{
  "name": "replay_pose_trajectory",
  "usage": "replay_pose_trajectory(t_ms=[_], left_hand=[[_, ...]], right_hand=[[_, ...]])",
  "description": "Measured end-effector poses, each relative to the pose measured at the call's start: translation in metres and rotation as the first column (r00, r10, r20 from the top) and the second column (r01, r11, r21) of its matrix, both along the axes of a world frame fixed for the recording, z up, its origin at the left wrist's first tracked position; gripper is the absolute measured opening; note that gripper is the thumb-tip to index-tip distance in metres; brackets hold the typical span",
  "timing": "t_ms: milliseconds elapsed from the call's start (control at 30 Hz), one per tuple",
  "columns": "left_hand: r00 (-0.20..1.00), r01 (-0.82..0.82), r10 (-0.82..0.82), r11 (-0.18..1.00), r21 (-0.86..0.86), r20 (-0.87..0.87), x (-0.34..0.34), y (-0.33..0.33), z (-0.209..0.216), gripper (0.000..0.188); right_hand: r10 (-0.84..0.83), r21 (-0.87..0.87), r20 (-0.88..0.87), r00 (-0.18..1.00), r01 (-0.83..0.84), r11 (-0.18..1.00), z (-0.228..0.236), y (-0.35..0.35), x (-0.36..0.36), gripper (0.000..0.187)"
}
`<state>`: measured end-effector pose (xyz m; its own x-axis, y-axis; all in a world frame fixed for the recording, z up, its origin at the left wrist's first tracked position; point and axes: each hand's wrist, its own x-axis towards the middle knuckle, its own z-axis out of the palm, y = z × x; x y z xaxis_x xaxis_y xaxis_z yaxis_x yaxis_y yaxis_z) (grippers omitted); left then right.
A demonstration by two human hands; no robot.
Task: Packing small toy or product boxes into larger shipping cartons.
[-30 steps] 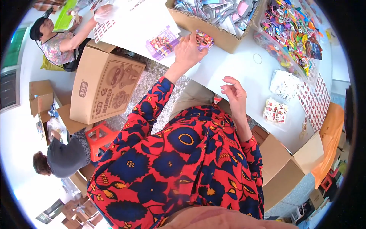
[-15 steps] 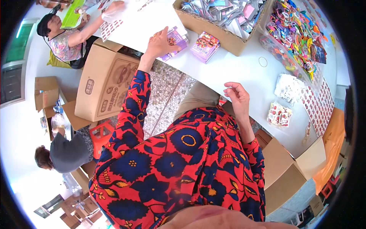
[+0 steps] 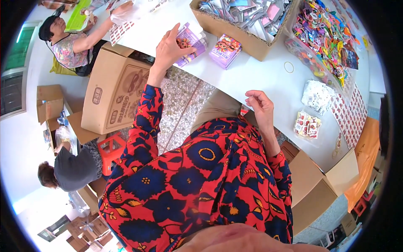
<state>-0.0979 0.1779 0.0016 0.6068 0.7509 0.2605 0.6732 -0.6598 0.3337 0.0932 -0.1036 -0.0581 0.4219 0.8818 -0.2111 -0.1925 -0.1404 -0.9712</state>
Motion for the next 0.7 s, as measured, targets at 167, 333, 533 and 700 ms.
replay_pose_trajectory(t_ms=[167, 333, 533, 700], left_hand=[[0.961, 0.017, 0.034, 0.983, -0.182, 0.276, 0.013, -0.038, 0.015, 0.085], [0.938, 0.089, -0.036, 0.986, -0.138, 0.343, 0.044, -0.092, 0.021, 0.078], [0.861, 0.135, -0.042, 0.98, -0.148, 0.507, 0.081, -0.142, 0.021, 0.077], [0.86, 0.144, -0.054, 0.98, -0.14, 0.508, 0.099, -0.157, 0.021, 0.083]], right_hand=[[0.012, 0.018, 0.078, 0.997, -0.014, 1.0, 0.017, 0.006, 0.004, 0.015], [-0.101, 0.256, 0.35, 0.931, 0.008, 0.967, 0.053, 0.023, 0.003, 0.031], [-0.254, 0.396, 0.524, 0.813, 0.031, 0.918, 0.069, 0.037, -0.006, 0.046], [-0.319, 0.425, 0.48, 0.817, 0.101, 0.9, 0.072, 0.032, -0.001, 0.046]])
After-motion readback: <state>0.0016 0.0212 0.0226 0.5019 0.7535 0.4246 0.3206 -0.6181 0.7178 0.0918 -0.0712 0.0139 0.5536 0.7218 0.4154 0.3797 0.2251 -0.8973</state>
